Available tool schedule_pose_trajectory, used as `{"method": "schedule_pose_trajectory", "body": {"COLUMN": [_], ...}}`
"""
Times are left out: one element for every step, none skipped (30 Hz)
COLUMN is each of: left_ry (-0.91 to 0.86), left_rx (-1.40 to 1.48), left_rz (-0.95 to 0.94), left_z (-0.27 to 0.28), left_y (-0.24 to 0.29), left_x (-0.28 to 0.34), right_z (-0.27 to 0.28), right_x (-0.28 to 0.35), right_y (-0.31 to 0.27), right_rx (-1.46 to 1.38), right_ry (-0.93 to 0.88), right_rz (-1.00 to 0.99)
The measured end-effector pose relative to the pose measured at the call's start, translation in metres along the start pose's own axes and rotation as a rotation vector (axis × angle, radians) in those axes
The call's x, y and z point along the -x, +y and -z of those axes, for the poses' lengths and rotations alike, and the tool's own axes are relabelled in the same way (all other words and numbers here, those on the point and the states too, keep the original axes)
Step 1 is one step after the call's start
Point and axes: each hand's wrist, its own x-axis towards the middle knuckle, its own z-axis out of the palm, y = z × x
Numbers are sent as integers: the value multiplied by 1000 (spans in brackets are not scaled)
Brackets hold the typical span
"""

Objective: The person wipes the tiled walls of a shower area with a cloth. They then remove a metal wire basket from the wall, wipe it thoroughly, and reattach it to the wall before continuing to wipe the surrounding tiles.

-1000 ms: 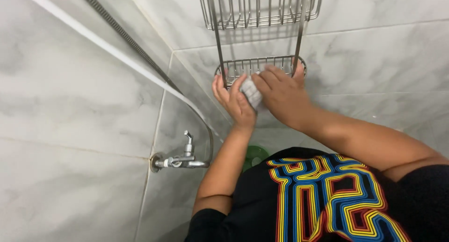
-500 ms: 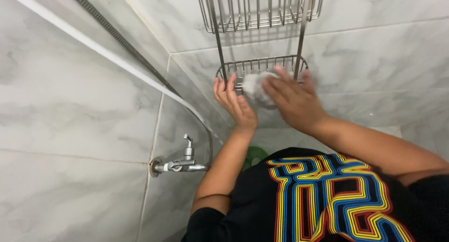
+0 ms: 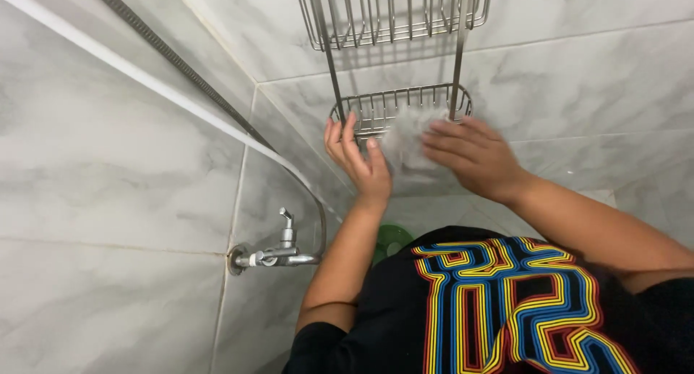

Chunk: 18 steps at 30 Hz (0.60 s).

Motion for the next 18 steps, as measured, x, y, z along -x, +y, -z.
{"method": "schedule_pose_trajectory", "body": {"left_ry": [22, 45, 48, 43, 42, 48, -188, -423, -423, -414, -401, -396, -419, -442, -442, -365, -287, -286], "left_rx": [-11, -22, -20, -105, -190, -187, -66, 58, 63, -70, -204, -199, -161, -122, -122, -104, -88, -90], "left_rz": [-18, -35, -37, -172, -307, -310, -295, -274, -276, -307, -337, -340, -310, -279, -283, -333, -379, -381], "left_z": [-1, -2, -5, -7, -11, -12, -9, -7, -14, -21, -28, -32, -34, -37, -37, -37, -35, -36], "left_y": [1, 2, 0, -1, -2, 18, 37, 57, 61, 65, 69, 59, 50, 40, 44, 48, 51, 49], "left_x": [2, 4, 10, 16, 23, 14, 7, 0, -1, -2, -5, 1, 8, 15, 7, 0, -6, -8], "right_z": [6, 12, 17, 23, 29, 40, 51, 62, 57, 52, 47, 43, 38, 33, 24, 16, 5, 5], "right_x": [14, 28, 28, 29, 31, 10, -10, -30, -40, -51, -63, -72, -80, -88, -77, -65, -53, -45], "right_y": [6, 12, 11, 11, 11, 14, 15, 15, 21, 27, 34, 29, 22, 16, 16, 16, 15, 18], "right_rx": [-105, -211, -208, -301, -391, -388, -569, -753, -747, -834, -918, -913, -739, -565, -564, -578, -596, -598], "right_ry": [-29, -59, -58, 77, 217, 219, 300, 378, 380, 420, 457, 458, 349, 241, 244, 211, 176, 178], "right_rz": [-85, -169, -166, -427, -683, -677, -783, -885, -884, -792, -693, -688, -688, -685, -684, -685, -685, -683]}}
